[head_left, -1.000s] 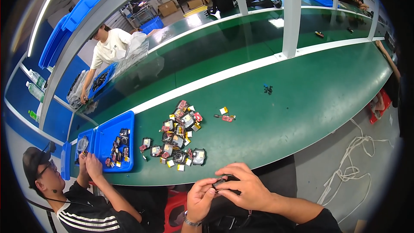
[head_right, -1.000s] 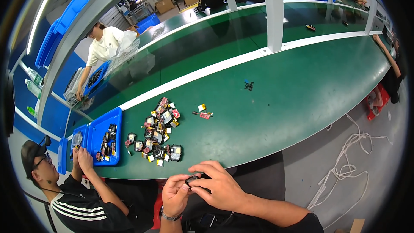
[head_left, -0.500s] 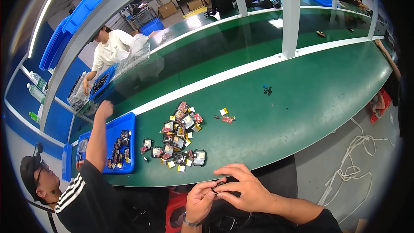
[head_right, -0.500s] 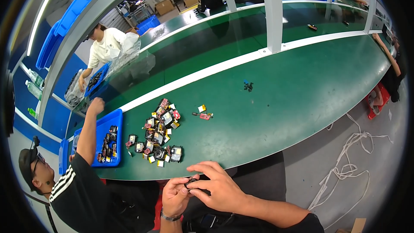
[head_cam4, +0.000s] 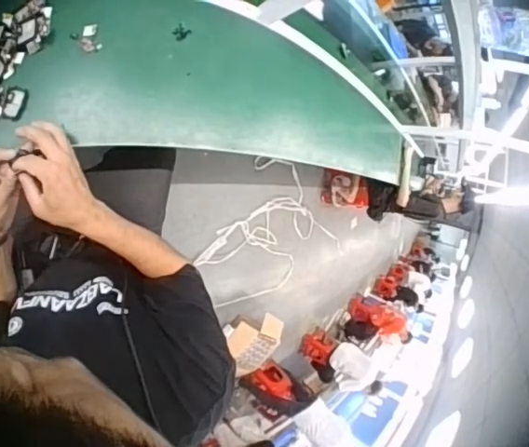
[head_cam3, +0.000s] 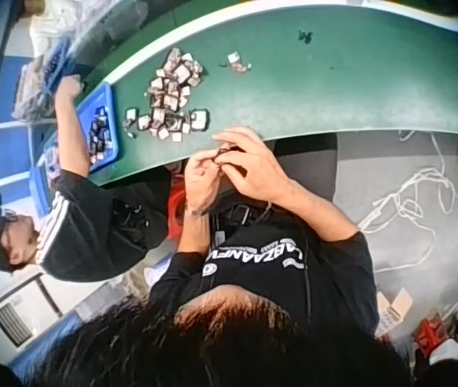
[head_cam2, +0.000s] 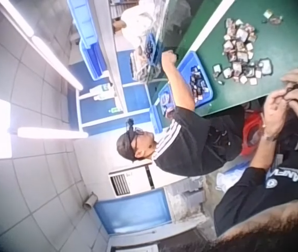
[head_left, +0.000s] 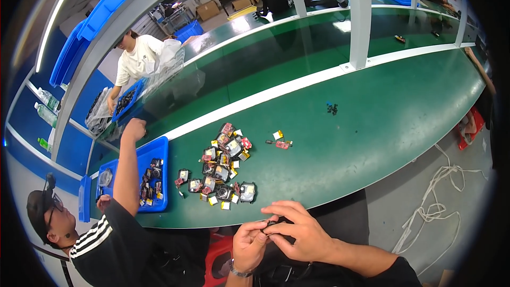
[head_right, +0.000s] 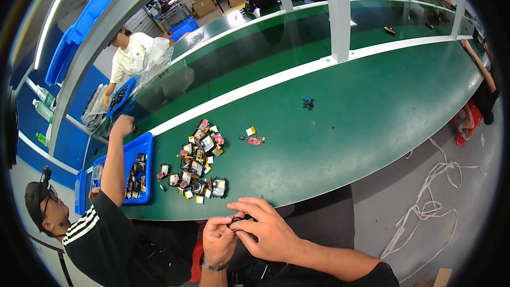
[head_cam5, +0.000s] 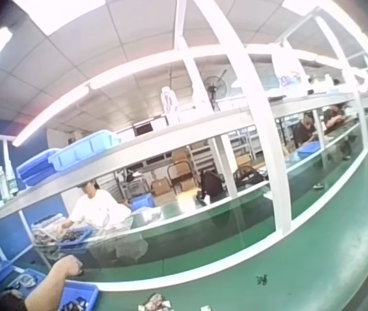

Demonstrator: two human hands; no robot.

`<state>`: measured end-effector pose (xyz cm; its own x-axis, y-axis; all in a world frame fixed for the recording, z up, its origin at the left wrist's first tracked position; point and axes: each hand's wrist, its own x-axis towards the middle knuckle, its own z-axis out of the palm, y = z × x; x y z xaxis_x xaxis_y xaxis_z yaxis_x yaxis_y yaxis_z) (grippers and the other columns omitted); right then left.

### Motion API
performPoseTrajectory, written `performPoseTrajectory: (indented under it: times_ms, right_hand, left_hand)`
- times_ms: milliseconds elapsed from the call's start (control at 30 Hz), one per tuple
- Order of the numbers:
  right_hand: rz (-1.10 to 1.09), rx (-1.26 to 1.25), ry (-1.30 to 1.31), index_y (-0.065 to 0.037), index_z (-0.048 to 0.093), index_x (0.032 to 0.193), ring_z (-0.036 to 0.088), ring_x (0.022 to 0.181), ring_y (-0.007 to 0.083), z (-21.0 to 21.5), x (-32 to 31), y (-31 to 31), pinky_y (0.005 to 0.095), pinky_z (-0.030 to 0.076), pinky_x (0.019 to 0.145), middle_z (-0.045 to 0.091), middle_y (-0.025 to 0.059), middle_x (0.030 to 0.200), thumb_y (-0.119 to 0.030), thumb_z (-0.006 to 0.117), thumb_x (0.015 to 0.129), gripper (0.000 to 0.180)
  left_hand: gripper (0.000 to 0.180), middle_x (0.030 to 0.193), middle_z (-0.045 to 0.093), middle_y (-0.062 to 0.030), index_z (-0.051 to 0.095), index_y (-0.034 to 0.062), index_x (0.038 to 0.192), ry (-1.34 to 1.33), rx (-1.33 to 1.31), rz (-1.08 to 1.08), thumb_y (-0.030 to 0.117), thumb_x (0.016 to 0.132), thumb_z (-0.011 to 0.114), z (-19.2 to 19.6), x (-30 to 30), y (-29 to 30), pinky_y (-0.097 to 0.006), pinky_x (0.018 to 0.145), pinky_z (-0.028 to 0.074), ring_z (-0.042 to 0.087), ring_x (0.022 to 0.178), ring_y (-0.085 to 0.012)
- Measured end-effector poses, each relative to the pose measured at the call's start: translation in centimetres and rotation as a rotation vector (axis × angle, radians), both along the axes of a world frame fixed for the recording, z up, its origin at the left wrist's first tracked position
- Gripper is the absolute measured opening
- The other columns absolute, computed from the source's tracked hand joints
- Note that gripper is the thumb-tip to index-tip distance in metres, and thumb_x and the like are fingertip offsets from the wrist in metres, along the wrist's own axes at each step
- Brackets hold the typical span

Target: Assembling small electronic components at a factory workbench.

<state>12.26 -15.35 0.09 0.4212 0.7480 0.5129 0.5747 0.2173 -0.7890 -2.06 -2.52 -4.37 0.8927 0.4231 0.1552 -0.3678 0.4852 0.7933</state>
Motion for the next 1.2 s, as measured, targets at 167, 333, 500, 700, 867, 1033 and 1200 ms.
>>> performPoseTrajectory:
  times_ms: [167, 333, 500, 700, 867, 1033, 1200]
  right_hand:
    - [0.001, -0.052, -0.019, -0.005, 0.072, 0.103, 0.058, 0.118, 0.0332, 0.6, 0.6, -0.5, 0.0418, 0.052, 0.094, 0.062, 0.0125, 0.125, -0.004, 0.079, 0.078, 0.026]
    - [-0.023, -0.048, -0.005, -0.006, 0.071, 0.100, 0.064, 0.095, 0.0267, -0.1, 0.1, -0.7, 0.0368, 0.055, 0.081, 0.060, 0.0093, 0.113, -0.004, 0.076, 0.079, 0.021]
    - [-0.055, -0.098, -0.040, -0.006, 0.071, 0.097, 0.063, 0.089, 0.0243, 0.5, -0.1, -1.0, 0.0359, 0.054, 0.075, 0.060, 0.0077, 0.110, -0.006, 0.078, 0.077, 0.021]
    - [-0.029, -0.060, -0.151, -0.004, 0.070, 0.093, 0.060, 0.103, 0.0268, 0.9, 0.6, -0.6, 0.0374, 0.053, 0.083, 0.060, 0.0098, 0.113, -0.008, 0.079, 0.078, 0.018]
    - [-0.015, -0.044, -0.075, -0.002, 0.070, 0.093, 0.060, 0.105, 0.0280, 0.6, 0.4, -0.6, 0.0383, 0.053, 0.084, 0.061, 0.0105, 0.116, -0.007, 0.079, 0.079, 0.017]
    - [0.007, -0.062, -0.005, -0.006, 0.075, 0.096, 0.058, 0.109, 0.0304, 0.1, 0.1, -0.5, 0.0389, 0.053, 0.090, 0.062, 0.0087, 0.124, -0.004, 0.080, 0.074, 0.022]
    - [-0.025, -0.058, -0.068, -0.003, 0.074, 0.095, 0.057, 0.113, 0.0322, 0.2, -0.3, -0.6, 0.0405, 0.051, 0.093, 0.062, 0.0099, 0.129, -0.003, 0.080, 0.076, 0.019]
  left_hand:
    - [0.031, 0.131, 0.061, -0.0283, 0.050, -0.0011, 0.130, 0.168, -0.049, 0.101, 0.001, 0.100, 0.059, 0.9, 0.1, -0.5, -0.043, 0.095, 0.060, 0.068, 0.112, -0.0313]
    - [0.030, 0.120, 0.066, -0.0203, 0.050, -0.0037, 0.130, 0.215, -0.050, 0.113, 0.001, 0.101, 0.058, 1.2, -0.2, -0.9, -0.040, 0.091, 0.062, 0.069, 0.109, -0.0271]
    - [0.029, 0.120, 0.067, -0.0192, 0.050, -0.0035, 0.129, 0.222, -0.052, 0.114, 0.000, 0.101, 0.057, 1.2, -0.3, -0.9, -0.039, 0.091, 0.061, 0.069, 0.108, -0.0263]
    - [0.028, 0.132, 0.060, -0.0269, 0.050, -0.0039, 0.129, 0.234, -0.002, 0.084, 0.000, 0.102, 0.055, 1.0, -0.5, -0.8, -0.043, 0.095, 0.060, 0.066, 0.117, -0.0335]
    - [0.028, 0.138, 0.056, -0.0303, 0.050, -0.0043, 0.130, 0.233, 0.018, 0.056, 0.000, 0.102, 0.054, 0.7, -0.7, -0.7, -0.046, 0.097, 0.058, 0.063, 0.121, -0.0391]
    - [0.027, 0.137, 0.056, -0.0298, 0.051, -0.0044, 0.128, 0.254, 0.045, 0.054, 0.000, 0.102, 0.055, 0.9, -0.7, -0.8, -0.046, 0.098, 0.058, 0.063, 0.121, -0.0383]
    - [0.027, 0.137, 0.056, -0.0298, 0.052, -0.0048, 0.128, 0.209, 0.078, 0.043, 0.000, 0.102, 0.055, 0.7, -0.6, -0.5, -0.047, 0.099, 0.057, 0.063, 0.122, -0.0376]
